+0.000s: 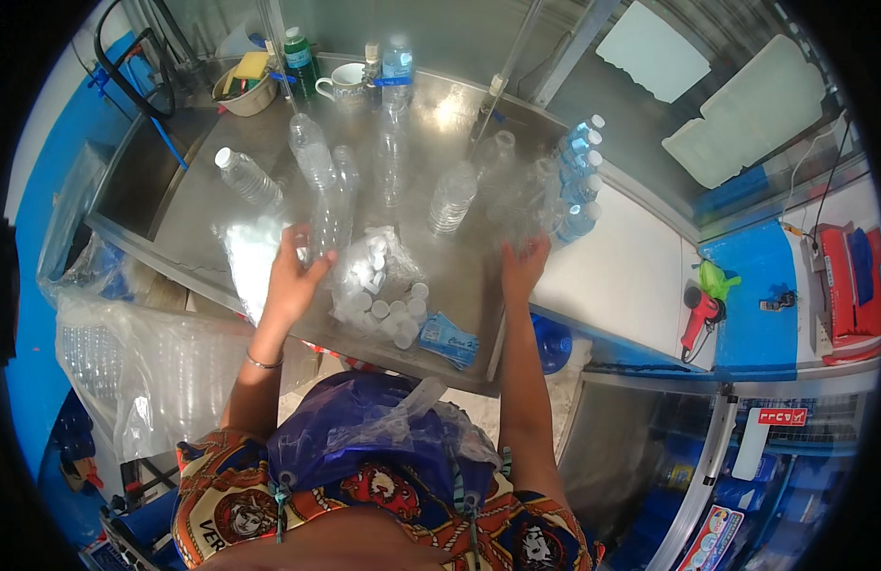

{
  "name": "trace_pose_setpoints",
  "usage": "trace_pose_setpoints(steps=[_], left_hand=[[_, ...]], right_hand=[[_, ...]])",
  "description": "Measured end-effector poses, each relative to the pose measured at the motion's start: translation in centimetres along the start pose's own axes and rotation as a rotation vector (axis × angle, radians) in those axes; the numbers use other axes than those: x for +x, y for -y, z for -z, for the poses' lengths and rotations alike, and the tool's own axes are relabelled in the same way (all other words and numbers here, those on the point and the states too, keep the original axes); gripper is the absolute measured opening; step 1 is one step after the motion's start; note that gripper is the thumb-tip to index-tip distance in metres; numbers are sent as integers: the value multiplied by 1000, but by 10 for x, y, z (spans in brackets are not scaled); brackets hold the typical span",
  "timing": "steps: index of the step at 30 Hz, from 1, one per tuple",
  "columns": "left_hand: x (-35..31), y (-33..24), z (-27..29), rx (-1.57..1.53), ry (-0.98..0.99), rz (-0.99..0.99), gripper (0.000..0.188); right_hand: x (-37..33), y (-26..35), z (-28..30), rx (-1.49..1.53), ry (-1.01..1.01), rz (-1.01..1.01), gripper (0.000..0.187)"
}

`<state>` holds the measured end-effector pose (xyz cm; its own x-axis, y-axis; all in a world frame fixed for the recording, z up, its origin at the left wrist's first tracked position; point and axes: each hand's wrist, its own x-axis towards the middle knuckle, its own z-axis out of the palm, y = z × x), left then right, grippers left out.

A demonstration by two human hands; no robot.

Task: The person repeatedly picks up empty plastic water bottles, screws on white caps, and applies blue labels to the bottles. They place the finished bottles on a stainless steel countertop next to other completed bottles. The person also handles plastic-wrapped stacks of empty bottles and loose caps during the process.

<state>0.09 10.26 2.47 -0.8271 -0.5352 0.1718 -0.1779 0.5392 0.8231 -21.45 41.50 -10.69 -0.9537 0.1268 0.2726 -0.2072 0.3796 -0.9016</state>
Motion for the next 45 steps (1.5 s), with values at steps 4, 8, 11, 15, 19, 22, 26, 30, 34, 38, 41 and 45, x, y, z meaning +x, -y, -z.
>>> trace_pose_setpoints(steps=[4, 8, 11, 15, 19, 22, 26, 30, 34, 38, 41, 45], left_hand=[[13, 13, 3, -165, 60, 119, 70], [54, 51, -48, -63, -92, -130, 74], [80, 74, -91, -49, -146, -106, 73], [112, 81, -128, -1, -196, -97, 72], [134, 77, -145, 51, -181, -158, 73], [148, 75, -155, 94, -165, -128, 74], [155, 70, -154, 79, -150, -82, 70], [122, 58, -123, 43, -31, -29, 53], [70, 59, -63, -60, -155, -158, 45], [90, 94, 6, 157, -856, -112, 55], [127, 122, 31, 146, -683, 91, 63], [141, 130, 40, -39, -408, 250, 63]], right_hand=[[15, -4, -10, -48, -11, 75, 78], [31, -9, -19, -14, -15, 61, 80], [38, -10, -28, 7, -5, 64, 81], [46, -5, -39, 39, 22, 91, 83], [57, -1, -52, -110, 29, 170, 83], [63, 3, -61, -61, 55, 136, 82], [42, 16, -62, -57, -123, 139, 73], [-22, 43, -50, -118, 108, 232, 40], [-80, 79, -50, -49, 709, 402, 20], [-93, 126, -73, 25, 676, 376, 23], [-88, 164, -92, 75, 678, 461, 26], [-80, 222, -130, 246, 687, 596, 34]])
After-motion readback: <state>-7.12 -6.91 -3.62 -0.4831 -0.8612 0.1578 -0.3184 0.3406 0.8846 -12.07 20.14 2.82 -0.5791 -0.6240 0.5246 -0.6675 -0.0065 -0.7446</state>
